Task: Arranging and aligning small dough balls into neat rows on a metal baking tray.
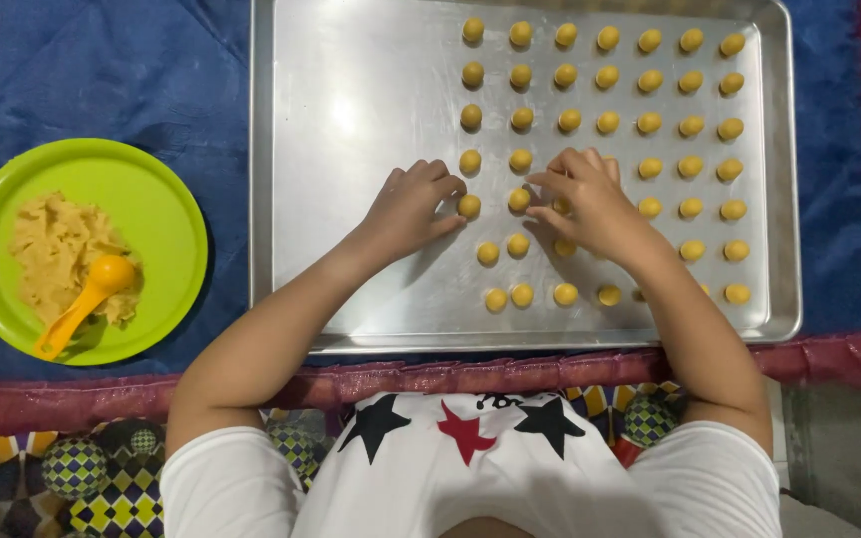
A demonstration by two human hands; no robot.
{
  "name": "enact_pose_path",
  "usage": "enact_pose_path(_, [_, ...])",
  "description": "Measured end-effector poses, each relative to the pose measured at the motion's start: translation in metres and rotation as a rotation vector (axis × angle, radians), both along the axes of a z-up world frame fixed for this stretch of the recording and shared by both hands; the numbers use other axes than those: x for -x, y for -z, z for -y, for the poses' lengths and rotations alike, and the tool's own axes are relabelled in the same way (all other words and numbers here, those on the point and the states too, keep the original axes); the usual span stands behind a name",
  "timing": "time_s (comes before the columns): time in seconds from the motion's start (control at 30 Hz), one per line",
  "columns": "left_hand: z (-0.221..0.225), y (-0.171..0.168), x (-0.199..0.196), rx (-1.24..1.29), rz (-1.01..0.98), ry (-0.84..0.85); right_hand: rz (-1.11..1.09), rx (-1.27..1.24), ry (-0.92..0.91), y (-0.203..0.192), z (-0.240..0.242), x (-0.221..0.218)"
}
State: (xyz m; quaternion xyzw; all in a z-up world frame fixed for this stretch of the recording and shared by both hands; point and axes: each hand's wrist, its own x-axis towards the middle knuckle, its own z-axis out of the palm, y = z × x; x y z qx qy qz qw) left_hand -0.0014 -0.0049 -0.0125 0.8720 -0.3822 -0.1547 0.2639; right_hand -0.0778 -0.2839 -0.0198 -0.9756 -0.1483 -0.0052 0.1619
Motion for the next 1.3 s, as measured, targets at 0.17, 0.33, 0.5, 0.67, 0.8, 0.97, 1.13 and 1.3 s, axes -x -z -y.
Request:
enact_pose_path(0.17, [0.002,0.005,0.001,0.001,0.026,-0.008,-0.003,0.002,-0.014,0.002,-0.007,0.000])
enact_pose_path(0.33, [0.002,0.008,-0.001,0.008,0.036,-0.024,-0.024,0.003,-0.008,0.002,-0.007,0.000])
enact_pose_path(0.5, [0.001,0.003,-0.002,0.005,0.044,-0.018,0.000,0.036,0.016,-0.011,0.008,-0.004])
enact_pose_path(0.67, [-0.008,0.002,-0.015,0.180,0.068,-0.134,0.166,-0.083,0.102,-0.044,0.039,-0.008])
enact_pose_path(0.8, [-0.008,0.011,-0.022,0.268,0.119,-0.209,0.237,-0.135,0.080,-0.064,0.039,-0.016])
enact_pose_path(0.97, [0.001,0.001,-0.025,0.303,-0.006,-0.198,0.123,-0.243,0.066,-0.061,0.029,-0.028])
enact_pose_path(1.13, [0.012,0.011,-0.035,0.255,-0.034,-0.155,0.082,-0.336,-0.010,-0.049,0.018,-0.037])
enact_pose_path(1.3, [0.018,0.006,-0.035,0.195,-0.042,-0.105,-0.125,-0.349,-0.021,-0.036,0.003,-0.047])
